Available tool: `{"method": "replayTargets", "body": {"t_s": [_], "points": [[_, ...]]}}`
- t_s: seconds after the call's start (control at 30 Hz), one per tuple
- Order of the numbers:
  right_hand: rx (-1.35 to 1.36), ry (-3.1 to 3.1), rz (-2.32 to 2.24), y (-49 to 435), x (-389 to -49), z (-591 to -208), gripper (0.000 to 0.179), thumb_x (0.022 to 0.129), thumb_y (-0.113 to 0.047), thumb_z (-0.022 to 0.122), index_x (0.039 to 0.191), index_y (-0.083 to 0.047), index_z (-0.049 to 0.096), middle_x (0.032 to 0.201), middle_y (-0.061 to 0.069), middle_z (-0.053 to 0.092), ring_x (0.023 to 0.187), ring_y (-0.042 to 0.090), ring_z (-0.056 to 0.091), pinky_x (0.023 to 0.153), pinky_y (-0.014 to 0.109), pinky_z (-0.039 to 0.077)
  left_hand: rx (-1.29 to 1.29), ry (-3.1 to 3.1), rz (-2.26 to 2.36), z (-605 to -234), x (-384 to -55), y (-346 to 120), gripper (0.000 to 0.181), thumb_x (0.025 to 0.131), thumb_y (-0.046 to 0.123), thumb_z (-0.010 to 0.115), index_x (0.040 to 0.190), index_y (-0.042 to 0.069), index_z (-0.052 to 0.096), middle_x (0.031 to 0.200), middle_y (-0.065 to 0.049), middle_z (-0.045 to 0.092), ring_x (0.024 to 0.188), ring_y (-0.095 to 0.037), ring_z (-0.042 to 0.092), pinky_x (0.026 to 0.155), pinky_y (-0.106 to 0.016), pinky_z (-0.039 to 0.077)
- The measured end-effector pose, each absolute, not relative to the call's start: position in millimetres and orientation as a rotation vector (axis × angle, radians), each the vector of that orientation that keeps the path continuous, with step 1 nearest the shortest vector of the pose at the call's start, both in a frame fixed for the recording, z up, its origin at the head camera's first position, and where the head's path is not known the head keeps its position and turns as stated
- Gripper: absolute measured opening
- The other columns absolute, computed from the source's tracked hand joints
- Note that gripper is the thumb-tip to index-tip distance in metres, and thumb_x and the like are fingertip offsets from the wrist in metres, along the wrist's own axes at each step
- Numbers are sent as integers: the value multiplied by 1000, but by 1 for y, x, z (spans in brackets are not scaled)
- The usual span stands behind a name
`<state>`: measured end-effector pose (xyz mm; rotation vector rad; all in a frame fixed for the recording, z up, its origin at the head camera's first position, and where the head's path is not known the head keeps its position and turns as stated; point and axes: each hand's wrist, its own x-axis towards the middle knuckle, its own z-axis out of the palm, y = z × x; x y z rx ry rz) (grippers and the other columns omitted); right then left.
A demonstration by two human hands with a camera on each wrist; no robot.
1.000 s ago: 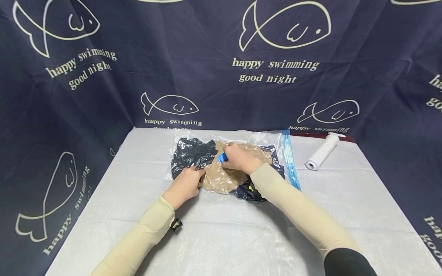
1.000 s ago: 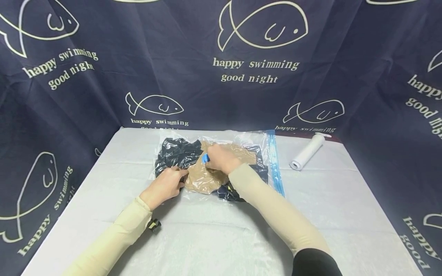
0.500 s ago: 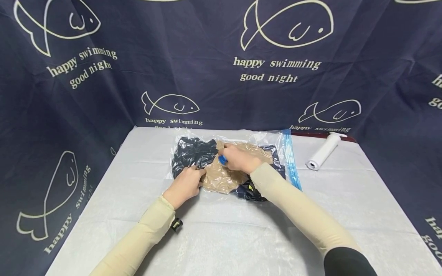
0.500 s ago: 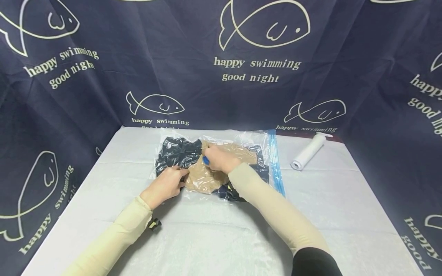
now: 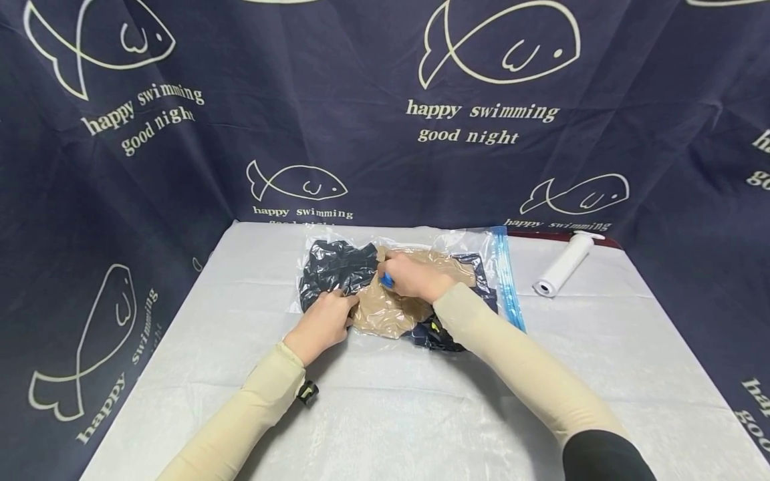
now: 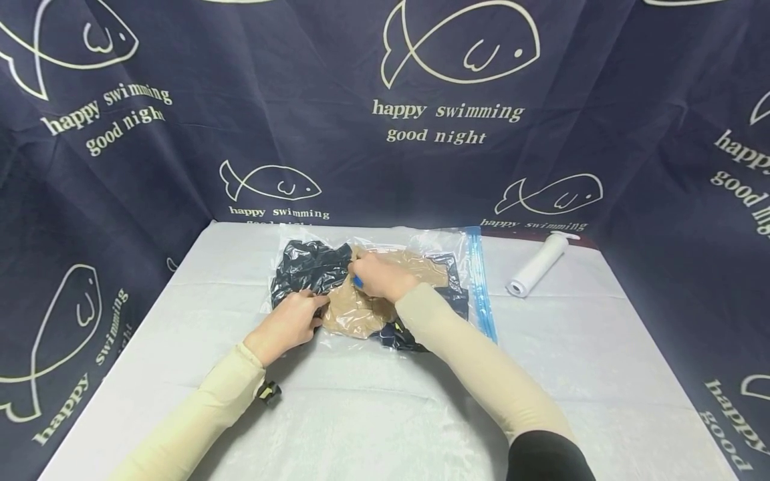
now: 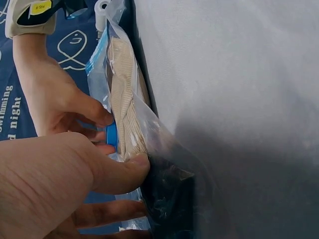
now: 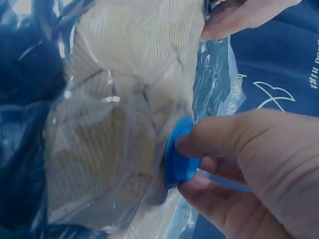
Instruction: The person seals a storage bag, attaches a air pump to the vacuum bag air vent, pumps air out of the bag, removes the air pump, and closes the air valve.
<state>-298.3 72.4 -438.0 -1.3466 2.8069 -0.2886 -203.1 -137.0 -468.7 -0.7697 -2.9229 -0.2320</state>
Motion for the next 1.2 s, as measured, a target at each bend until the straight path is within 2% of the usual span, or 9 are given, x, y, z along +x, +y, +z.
{"method": "replayTargets", "body": {"t_s": [0.3,0.43,0.53,0.63,0.7,0.8,0.97,1.1,1.2], "points": [[-1191,2892,-269,64,-298,-442,1,87,-3,71,86,-2,72,83,11,67,80,24,62,74,39,59,-769,-2915,-247,-468,-202,-136,26,79,5,84,101,7,70,84,-7,71,94,-33,70,82,-47,54],[-1216,2884,-230,64,-299,-441,3,89,-4,71,91,-2,73,95,15,68,89,29,67,81,41,60,-768,-2909,-247,-469,-203,-136,25,79,5,84,100,8,70,83,-6,71,92,-32,69,83,-48,54],[-1321,2844,-142,68,-301,-440,15,85,1,73,99,-4,74,107,17,67,97,33,70,87,41,61,-765,-2914,-238,-469,-204,-136,24,79,5,83,98,9,69,82,-5,70,91,-31,69,82,-47,54],[-1394,2788,-67,72,-302,-438,27,80,4,75,105,-6,73,114,14,65,97,31,71,88,38,61,-762,-2920,-233,-469,-204,-136,24,80,5,83,98,9,69,82,-4,70,91,-31,69,82,-47,54],[-1418,2768,-56,74,-303,-437,28,80,4,76,106,-6,73,114,13,65,96,29,71,86,37,61,-767,-2920,-239,-469,-203,-136,23,80,5,83,98,9,69,82,-4,69,90,-31,69,82,-47,54],[-1429,2746,-72,74,-305,-437,21,84,1,75,103,-6,74,110,13,65,91,27,71,83,35,61,-778,-2919,-256,-469,-203,-136,24,79,4,83,98,9,69,82,-4,69,91,-32,69,83,-48,54],[-1368,2742,-117,69,-307,-433,3,90,-3,70,88,-4,73,92,13,66,73,19,60,72,34,59,-778,-2915,-259,-469,-203,-137,23,79,4,83,96,10,69,81,-5,69,89,-31,69,83,-49,55],[-1220,2766,-138,61,-309,-427,5,88,-4,71,89,0,69,84,12,65,67,17,50,67,36,56,-772,-2916,-249,-468,-204,-137,22,79,6,84,94,10,68,81,-5,68,87,-31,68,82,-49,55],[-1083,2770,-160,56,-308,-422,13,85,-4,72,96,2,67,87,13,66,68,19,50,67,37,54,-772,-2912,-251,-468,-204,-137,22,79,6,84,94,10,68,81,-5,68,87,-32,68,81,-49,55]]}}
